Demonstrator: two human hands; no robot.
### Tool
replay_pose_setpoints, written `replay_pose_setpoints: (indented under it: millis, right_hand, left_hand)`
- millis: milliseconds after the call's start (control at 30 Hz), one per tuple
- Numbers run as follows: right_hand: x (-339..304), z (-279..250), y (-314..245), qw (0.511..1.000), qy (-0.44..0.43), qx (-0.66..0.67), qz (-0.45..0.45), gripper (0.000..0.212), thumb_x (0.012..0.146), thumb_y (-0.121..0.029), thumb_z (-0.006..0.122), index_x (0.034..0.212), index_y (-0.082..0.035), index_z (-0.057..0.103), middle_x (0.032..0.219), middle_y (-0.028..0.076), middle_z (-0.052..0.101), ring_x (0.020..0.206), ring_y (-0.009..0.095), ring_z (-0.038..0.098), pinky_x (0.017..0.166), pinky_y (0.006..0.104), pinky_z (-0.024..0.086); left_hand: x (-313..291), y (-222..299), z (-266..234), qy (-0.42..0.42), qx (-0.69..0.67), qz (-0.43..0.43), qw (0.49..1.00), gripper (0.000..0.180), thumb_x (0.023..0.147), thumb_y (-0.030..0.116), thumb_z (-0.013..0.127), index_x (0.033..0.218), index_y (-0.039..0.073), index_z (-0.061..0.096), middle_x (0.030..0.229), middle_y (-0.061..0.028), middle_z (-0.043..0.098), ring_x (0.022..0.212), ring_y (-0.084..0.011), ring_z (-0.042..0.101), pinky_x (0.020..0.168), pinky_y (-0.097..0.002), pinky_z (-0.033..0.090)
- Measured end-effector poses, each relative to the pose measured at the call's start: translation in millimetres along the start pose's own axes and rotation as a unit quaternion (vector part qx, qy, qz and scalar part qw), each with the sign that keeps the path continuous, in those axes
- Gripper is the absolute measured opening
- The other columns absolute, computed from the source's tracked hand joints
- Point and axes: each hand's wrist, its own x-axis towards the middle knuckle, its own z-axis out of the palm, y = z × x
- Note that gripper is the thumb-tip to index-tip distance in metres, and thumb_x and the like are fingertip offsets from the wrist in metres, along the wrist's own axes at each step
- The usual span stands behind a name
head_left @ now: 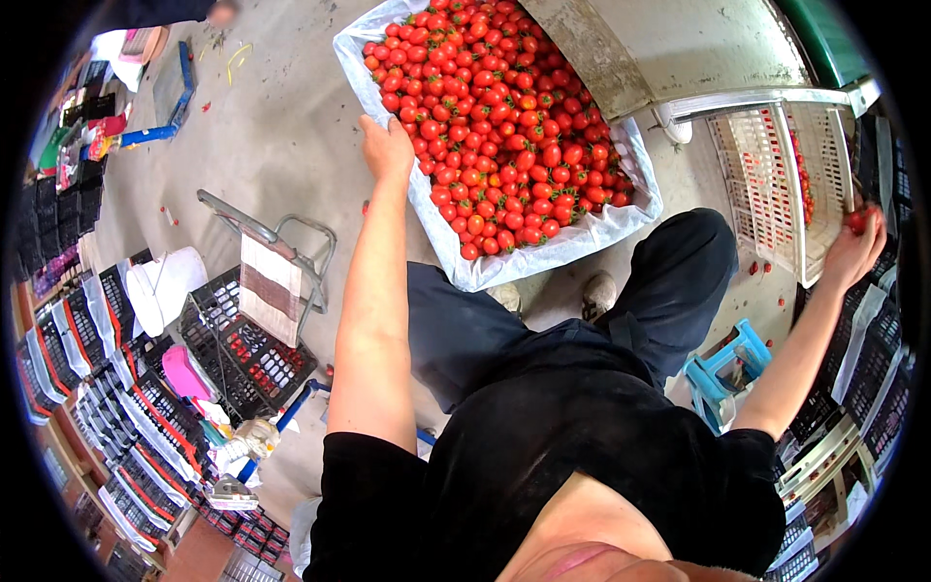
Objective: The person sorts tomatoes into a large crate lined with plastic, moving them by hand from a pile and discarding damaged ones into a separate bucket.
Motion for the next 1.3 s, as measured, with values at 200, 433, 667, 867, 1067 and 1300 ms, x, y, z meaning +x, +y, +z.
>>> replay_pose_setpoints:
  millis: [200, 433, 667, 867, 1067, 1300]
  right_hand:
    - [-46, 41, -16, 0.765, -0.152, -0.521, -0.347, 0.051, 0.085, -0.015, 0.075, 0.128, 0.005, 0.057, 0.129, 0.020, 0.061, 0.114, 0.035, 0.061, 0.101, 0.0430, 0.045]
    - [-304, 263, 12, 0.757, -0.592, -0.185, -0.204, 0.040, 0.076, -0.012, 0.072, 0.115, -0.006, 0.062, 0.123, 0.011, 0.060, 0.118, 0.033, 0.055, 0.098, 0.0443, 0.046]
    - [-348, 384, 71, 0.743, -0.506, -0.378, -0.222, 0.067, 0.089, -0.054, 0.059, 0.148, -0.029, 0.041, 0.159, 0.012, 0.026, 0.142, 0.040, 0.028, 0.112, 0.0648, 0.023]
    - [-368, 321, 24, 0.668, -0.660, -0.251, -0.234, 0.054, 0.075, -0.019, 0.070, 0.127, -0.022, 0.059, 0.146, 0.002, 0.044, 0.129, 0.036, 0.039, 0.108, 0.0629, 0.027]
    - [-351, 372, 10, 0.770, -0.591, -0.102, -0.218, 0.047, 0.082, -0.013, 0.068, 0.128, -0.019, 0.060, 0.145, 0.006, 0.049, 0.116, 0.036, 0.052, 0.095, 0.0488, 0.047]
    - [-365, 469, 69, 0.808, -0.465, -0.291, -0.213, 0.017, 0.084, -0.024, 0.065, 0.093, -0.011, 0.063, 0.106, 0.016, 0.058, 0.098, 0.035, 0.056, 0.084, 0.0477, 0.047]
  left_hand:
    - [-1, -8, -2, 0.025, 0.036, 0.049, 0.998, 0.035, 0.091, 0.018, 0.056, 0.115, -0.005, 0.044, 0.108, -0.0336, 0.062, 0.104, -0.0511, 0.059, 0.091, -0.0552, 0.044]
    - [5, -18, -2, 0.042, 0.017, 0.082, 0.996, 0.033, 0.091, 0.017, 0.056, 0.113, -0.004, 0.044, 0.101, -0.0340, 0.063, 0.099, -0.0514, 0.060, 0.088, -0.0556, 0.045]
    - [-1, -1, -2, 0.033, 0.053, 0.062, 0.996, 0.033, 0.091, 0.018, 0.057, 0.112, -0.003, 0.043, 0.098, -0.0332, 0.064, 0.097, -0.0515, 0.061, 0.086, -0.0565, 0.045]
    - [1, -14, -8, 0.034, 0.020, 0.056, 0.998, 0.034, 0.092, 0.018, 0.055, 0.116, -0.003, 0.043, 0.099, -0.0331, 0.064, 0.098, -0.0507, 0.061, 0.086, -0.0563, 0.045]
    - [-1, -8, -9, 0.020, 0.040, 0.029, 0.999, 0.037, 0.093, 0.019, 0.054, 0.120, -0.004, 0.043, 0.105, -0.0339, 0.063, 0.100, -0.0503, 0.060, 0.089, -0.0552, 0.046]
    - [9, -25, 10, 0.049, 0.033, 0.062, 0.996, 0.044, 0.093, 0.019, 0.054, 0.127, -0.005, 0.041, 0.110, -0.0347, 0.062, 0.105, -0.0510, 0.059, 0.092, -0.0541, 0.045]
